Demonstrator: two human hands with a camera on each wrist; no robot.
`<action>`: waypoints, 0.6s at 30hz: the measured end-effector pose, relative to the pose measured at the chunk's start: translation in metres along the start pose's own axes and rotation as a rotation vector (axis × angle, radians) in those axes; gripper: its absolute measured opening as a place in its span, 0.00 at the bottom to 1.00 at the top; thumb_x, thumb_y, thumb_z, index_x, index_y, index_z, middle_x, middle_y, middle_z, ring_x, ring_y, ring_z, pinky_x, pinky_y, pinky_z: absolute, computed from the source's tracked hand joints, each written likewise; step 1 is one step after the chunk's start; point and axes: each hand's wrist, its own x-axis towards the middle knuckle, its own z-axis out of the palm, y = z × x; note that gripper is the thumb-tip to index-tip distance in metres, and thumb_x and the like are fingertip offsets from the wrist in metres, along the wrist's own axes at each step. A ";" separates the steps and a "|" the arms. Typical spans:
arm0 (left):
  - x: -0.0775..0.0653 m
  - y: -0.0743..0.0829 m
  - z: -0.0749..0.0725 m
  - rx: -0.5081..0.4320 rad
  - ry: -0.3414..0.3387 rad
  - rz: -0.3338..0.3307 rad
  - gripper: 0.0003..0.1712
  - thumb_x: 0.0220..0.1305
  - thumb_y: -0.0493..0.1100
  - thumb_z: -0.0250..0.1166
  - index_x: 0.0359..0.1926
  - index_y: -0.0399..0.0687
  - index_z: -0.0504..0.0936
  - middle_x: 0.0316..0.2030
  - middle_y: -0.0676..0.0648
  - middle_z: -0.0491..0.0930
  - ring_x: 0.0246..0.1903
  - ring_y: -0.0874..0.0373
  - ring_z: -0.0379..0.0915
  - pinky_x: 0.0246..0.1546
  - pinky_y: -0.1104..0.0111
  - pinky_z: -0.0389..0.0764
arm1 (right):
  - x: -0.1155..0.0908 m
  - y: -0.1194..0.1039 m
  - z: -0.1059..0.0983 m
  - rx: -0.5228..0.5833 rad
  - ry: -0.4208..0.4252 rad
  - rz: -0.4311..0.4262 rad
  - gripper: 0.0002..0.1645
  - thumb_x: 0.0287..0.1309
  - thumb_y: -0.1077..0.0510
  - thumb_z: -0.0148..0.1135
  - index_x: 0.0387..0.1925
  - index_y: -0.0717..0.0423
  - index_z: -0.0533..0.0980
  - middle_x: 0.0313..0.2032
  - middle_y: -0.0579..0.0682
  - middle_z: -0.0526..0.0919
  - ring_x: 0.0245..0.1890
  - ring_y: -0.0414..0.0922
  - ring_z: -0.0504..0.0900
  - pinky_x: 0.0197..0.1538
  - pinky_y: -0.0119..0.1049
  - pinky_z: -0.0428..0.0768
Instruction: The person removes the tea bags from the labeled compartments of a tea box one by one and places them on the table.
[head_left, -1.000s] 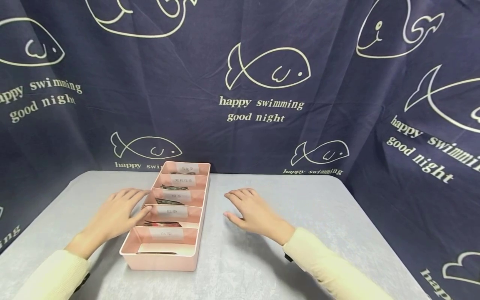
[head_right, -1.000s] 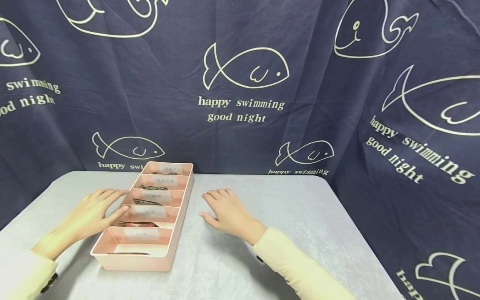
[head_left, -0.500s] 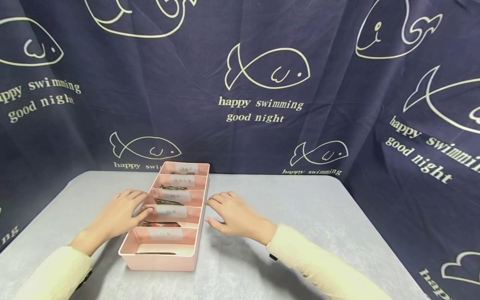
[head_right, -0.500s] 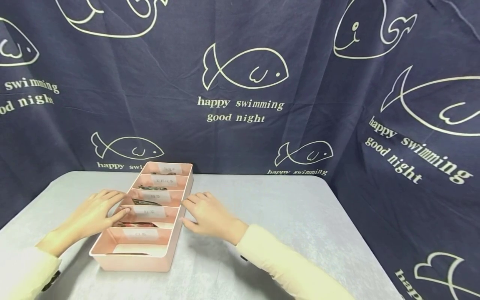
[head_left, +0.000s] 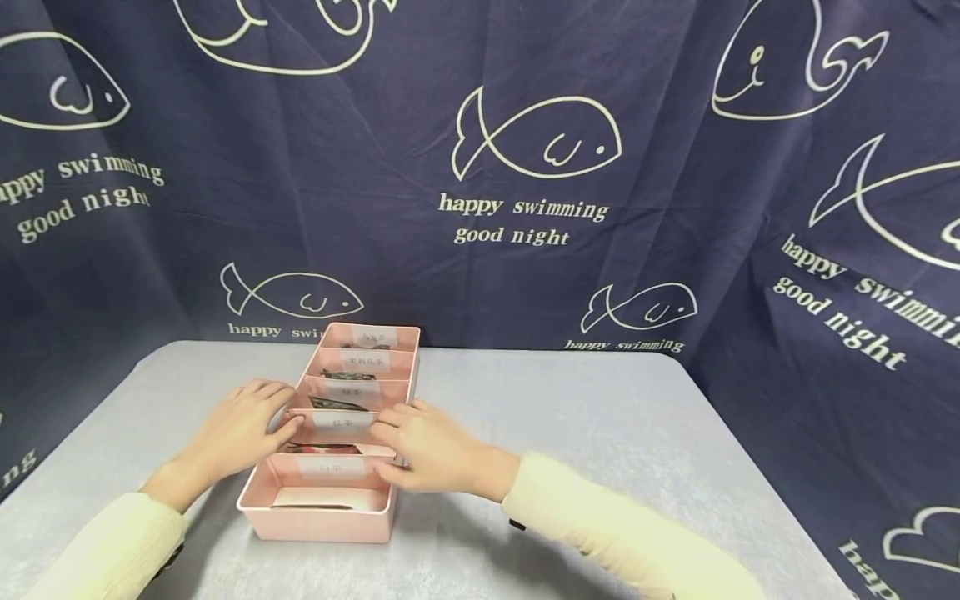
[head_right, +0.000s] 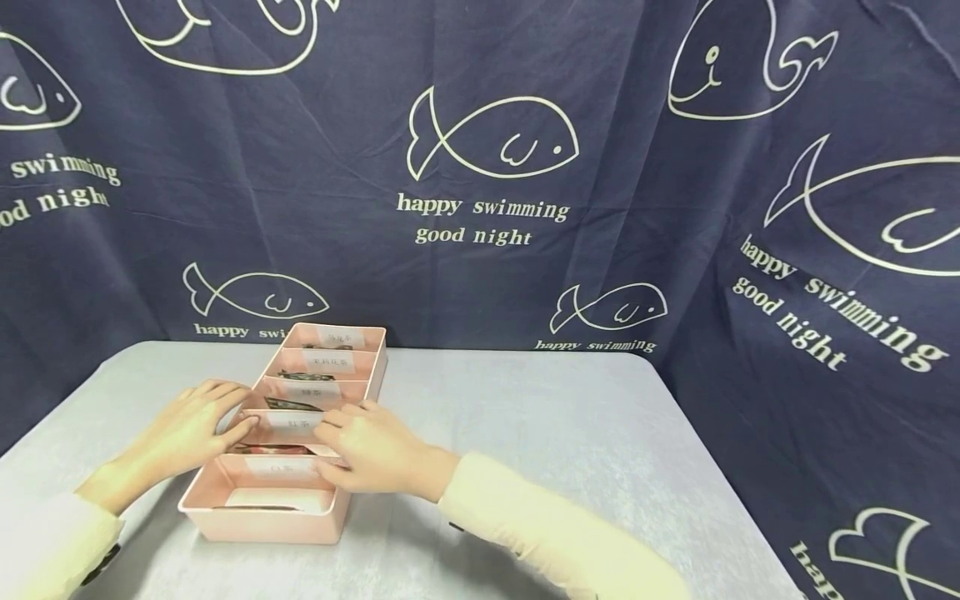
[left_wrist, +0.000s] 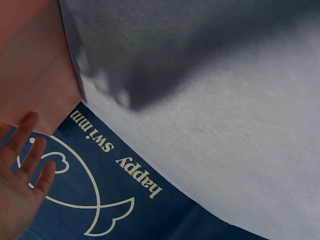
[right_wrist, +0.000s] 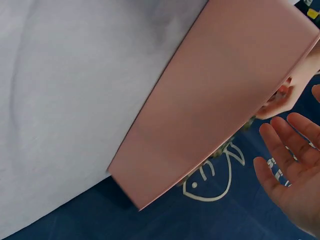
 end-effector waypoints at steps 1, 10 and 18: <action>0.000 0.000 0.000 -0.001 0.002 0.001 0.27 0.55 0.51 0.61 0.49 0.35 0.76 0.48 0.36 0.77 0.51 0.40 0.68 0.52 0.45 0.66 | 0.001 -0.002 0.000 0.001 0.001 -0.012 0.13 0.58 0.44 0.51 0.36 0.47 0.74 0.34 0.39 0.76 0.37 0.37 0.74 0.41 0.30 0.71; -0.002 0.002 0.001 -0.015 0.024 -0.004 0.25 0.55 0.51 0.61 0.47 0.36 0.77 0.46 0.37 0.77 0.50 0.42 0.68 0.51 0.46 0.67 | 0.011 -0.015 0.002 0.022 -0.024 -0.077 0.16 0.59 0.42 0.50 0.41 0.45 0.76 0.35 0.36 0.78 0.39 0.33 0.75 0.54 0.29 0.70; 0.000 0.002 0.000 -0.014 0.027 -0.009 0.26 0.53 0.50 0.62 0.47 0.35 0.77 0.46 0.36 0.77 0.50 0.40 0.68 0.50 0.45 0.67 | 0.014 -0.022 0.004 -0.001 -0.048 -0.109 0.17 0.58 0.41 0.50 0.40 0.43 0.76 0.33 0.34 0.78 0.36 0.31 0.74 0.49 0.27 0.71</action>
